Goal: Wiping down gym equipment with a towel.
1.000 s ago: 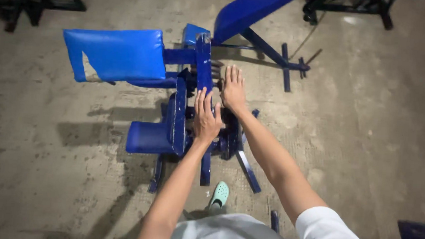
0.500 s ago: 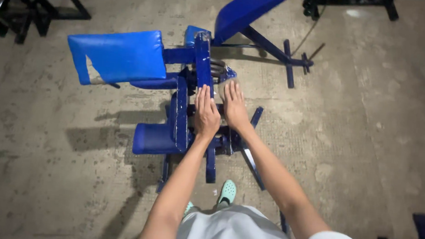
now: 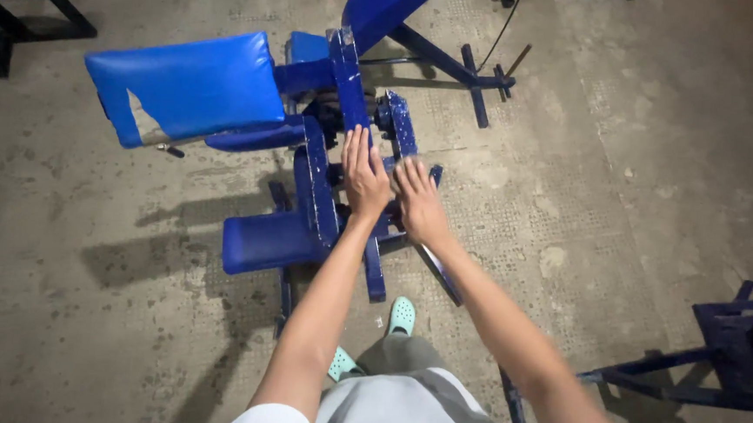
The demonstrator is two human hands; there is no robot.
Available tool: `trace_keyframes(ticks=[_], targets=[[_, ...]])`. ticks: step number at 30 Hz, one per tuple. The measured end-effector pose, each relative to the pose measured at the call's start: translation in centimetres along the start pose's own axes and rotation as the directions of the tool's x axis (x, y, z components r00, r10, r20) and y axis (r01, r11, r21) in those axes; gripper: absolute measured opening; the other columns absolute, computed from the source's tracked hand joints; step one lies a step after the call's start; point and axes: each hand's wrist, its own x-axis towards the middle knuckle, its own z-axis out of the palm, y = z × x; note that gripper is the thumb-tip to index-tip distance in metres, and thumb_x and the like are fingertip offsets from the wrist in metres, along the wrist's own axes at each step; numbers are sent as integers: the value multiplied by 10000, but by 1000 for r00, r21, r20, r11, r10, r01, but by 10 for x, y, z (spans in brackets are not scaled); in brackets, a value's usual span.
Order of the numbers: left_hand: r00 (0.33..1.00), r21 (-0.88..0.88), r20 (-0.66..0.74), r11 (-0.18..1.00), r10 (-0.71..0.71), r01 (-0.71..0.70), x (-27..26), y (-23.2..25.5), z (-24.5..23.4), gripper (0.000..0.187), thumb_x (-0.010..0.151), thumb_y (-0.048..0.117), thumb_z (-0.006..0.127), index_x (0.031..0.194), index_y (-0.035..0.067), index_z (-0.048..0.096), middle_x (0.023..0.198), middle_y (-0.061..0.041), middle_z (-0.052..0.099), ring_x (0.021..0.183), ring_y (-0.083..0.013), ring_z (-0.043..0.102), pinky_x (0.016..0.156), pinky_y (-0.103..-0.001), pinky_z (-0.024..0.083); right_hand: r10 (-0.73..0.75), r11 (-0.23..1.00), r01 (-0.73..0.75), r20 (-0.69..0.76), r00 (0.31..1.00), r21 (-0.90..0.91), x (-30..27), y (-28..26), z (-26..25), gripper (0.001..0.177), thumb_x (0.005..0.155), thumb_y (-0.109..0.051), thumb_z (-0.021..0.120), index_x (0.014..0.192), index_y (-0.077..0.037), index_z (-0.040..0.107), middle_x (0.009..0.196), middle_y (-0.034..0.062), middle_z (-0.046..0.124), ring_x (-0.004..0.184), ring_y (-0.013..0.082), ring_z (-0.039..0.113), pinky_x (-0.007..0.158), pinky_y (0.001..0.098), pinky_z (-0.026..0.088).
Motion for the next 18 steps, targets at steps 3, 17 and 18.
trace_keyframes(ticks=[3, 17, 18], targets=[[999, -17, -10, 999, -32, 32, -2, 0, -2, 398, 1076, 152, 484, 1413, -36, 582, 1495, -207, 558, 1453, -385, 465, 1236, -457, 346, -20, 999, 21, -1, 1000, 31, 24, 20, 19, 628, 948, -83, 538, 1563, -69, 412, 1653, 194, 338, 1548, 421, 256, 1241, 562, 220], [994, 4, -109, 1000, -12, 13, 2, 0, 8, 340, 1079, 128, 491, 1346, -39, 618, 1454, -195, 592, 1418, -387, 503, 1218, -457, 389, -397, 913, 406, 139, 907, -38, 78, 52, 46, 605, 891, -97, 568, 1466, 56, 460, 1495, 259, 508, 1451, 396, 410, 1243, 548, 211], [994, 13, -112, 1000, 13, -11, 3, -1, 7, 337, 1080, 128, 494, 1346, -39, 615, 1457, -194, 587, 1418, -388, 504, 1220, -456, 391, -417, 907, 422, 118, 901, -18, 78, 51, 43, 614, 873, -84, 577, 1459, 61, 463, 1476, 266, 521, 1432, 403, 428, 1231, 549, 214]])
